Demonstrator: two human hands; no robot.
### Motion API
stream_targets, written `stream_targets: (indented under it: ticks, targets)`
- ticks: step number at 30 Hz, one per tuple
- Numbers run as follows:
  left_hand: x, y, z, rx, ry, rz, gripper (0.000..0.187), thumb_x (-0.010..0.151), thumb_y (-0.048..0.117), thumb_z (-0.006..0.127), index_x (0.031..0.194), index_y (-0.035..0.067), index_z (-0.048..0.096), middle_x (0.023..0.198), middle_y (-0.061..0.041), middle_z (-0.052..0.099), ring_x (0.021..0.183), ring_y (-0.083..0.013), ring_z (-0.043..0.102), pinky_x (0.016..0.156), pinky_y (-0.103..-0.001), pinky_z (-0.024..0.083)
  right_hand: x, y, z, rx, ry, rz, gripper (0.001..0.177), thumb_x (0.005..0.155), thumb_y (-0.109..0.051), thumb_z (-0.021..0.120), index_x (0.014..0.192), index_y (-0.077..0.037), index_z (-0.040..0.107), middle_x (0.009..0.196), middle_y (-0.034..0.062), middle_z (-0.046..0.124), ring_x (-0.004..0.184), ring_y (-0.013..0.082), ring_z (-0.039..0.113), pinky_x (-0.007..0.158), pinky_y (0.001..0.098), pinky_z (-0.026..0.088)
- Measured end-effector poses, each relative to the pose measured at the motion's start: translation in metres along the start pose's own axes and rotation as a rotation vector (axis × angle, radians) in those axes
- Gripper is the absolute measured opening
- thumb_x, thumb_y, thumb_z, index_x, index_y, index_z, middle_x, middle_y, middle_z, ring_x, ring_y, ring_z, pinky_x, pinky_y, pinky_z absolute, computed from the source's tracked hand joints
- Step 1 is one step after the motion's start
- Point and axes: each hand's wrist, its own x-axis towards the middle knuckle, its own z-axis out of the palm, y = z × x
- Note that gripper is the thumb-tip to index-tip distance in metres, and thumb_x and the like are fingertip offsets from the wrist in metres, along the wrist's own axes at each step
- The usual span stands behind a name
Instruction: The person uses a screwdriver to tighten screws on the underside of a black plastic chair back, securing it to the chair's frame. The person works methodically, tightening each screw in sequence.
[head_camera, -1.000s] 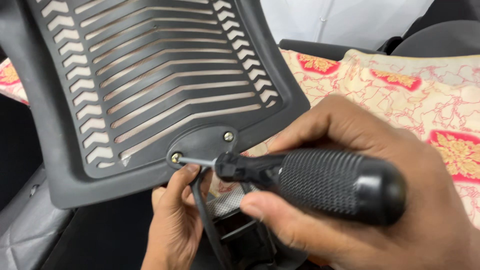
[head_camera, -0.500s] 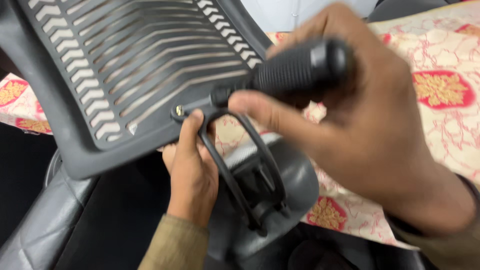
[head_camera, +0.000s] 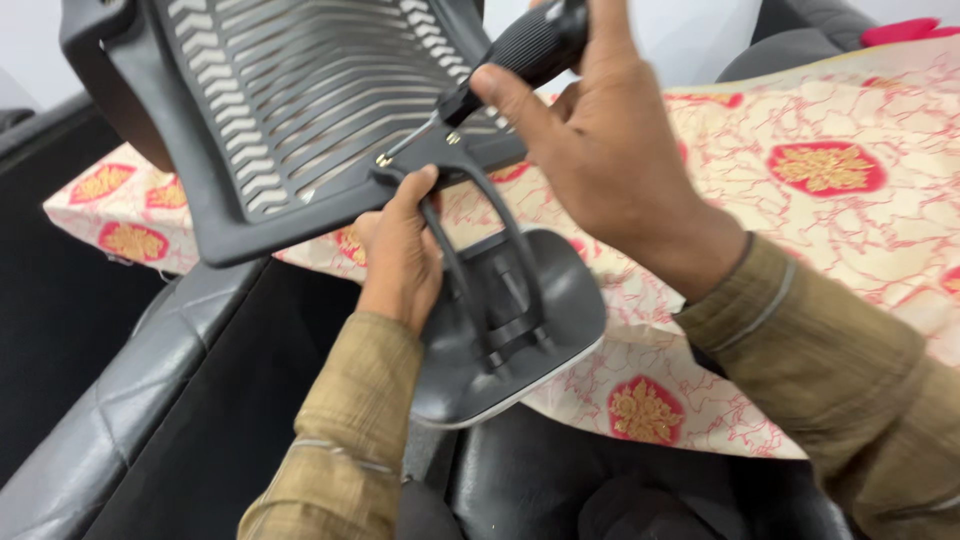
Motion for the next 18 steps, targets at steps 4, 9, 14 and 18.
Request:
stream_targets:
  ticks: [4, 9, 14, 18]
  targets:
    - [0.0, 0.001, -0.026, 0.069, -0.037, -0.019, 0.019, 0.084, -0.002, 0.074, 0.1, -0.006, 0.065, 0.093, -0.009, 0.069, 0.08, -0.0155, 0.07, 0.074, -0.03, 0.058, -0.003, 0.01, -0.004, -0.073, -0.041, -0.114, 0.037, 0.11, -0.017, 0.072, 0.126, -0.002, 0.042, 0.095, 0.0068, 0.067, 0.063, 0.0039, 0.058, 0.052, 0.0221, 0.044]
    - [-0.025, 0.012, -0.053, 0.217, -0.07, -0.175, 0.024, 0.092, 0.003, 0.073, 0.103, -0.017, 0.066, 0.096, -0.018, 0.071, 0.083, -0.0216, 0.067, 0.076, -0.035, 0.054, -0.008, -0.009, 0.01, -0.005, -0.144, -0.007, 0.036, 0.106, -0.019, 0.07, 0.125, -0.004, 0.043, 0.088, 0.0038, 0.068, 0.056, 0.0043, 0.058, 0.047, 0.0223, 0.042]
    - [-0.026, 0.004, -0.052, 0.196, -0.153, -0.072, 0.026, 0.089, 0.004, 0.072, 0.108, -0.012, 0.066, 0.108, -0.016, 0.072, 0.099, -0.0182, 0.071, 0.095, -0.03, 0.058, -0.025, -0.011, 0.014, 0.024, -0.135, 0.022, 0.031, 0.108, -0.016, 0.067, 0.123, -0.004, 0.043, 0.089, 0.0028, 0.069, 0.071, 0.0029, 0.068, 0.055, 0.0207, 0.052]
    - [-0.034, 0.016, -0.046, 0.292, -0.122, -0.12, 0.035, 0.086, 0.012, 0.075, 0.116, -0.003, 0.064, 0.109, -0.01, 0.07, 0.098, -0.0161, 0.069, 0.087, -0.031, 0.058, -0.033, -0.019, 0.012, -0.11, -0.125, 0.029, 0.032, 0.111, -0.019, 0.066, 0.124, -0.002, 0.043, 0.082, 0.0048, 0.066, 0.069, 0.0044, 0.065, 0.056, 0.0231, 0.048]
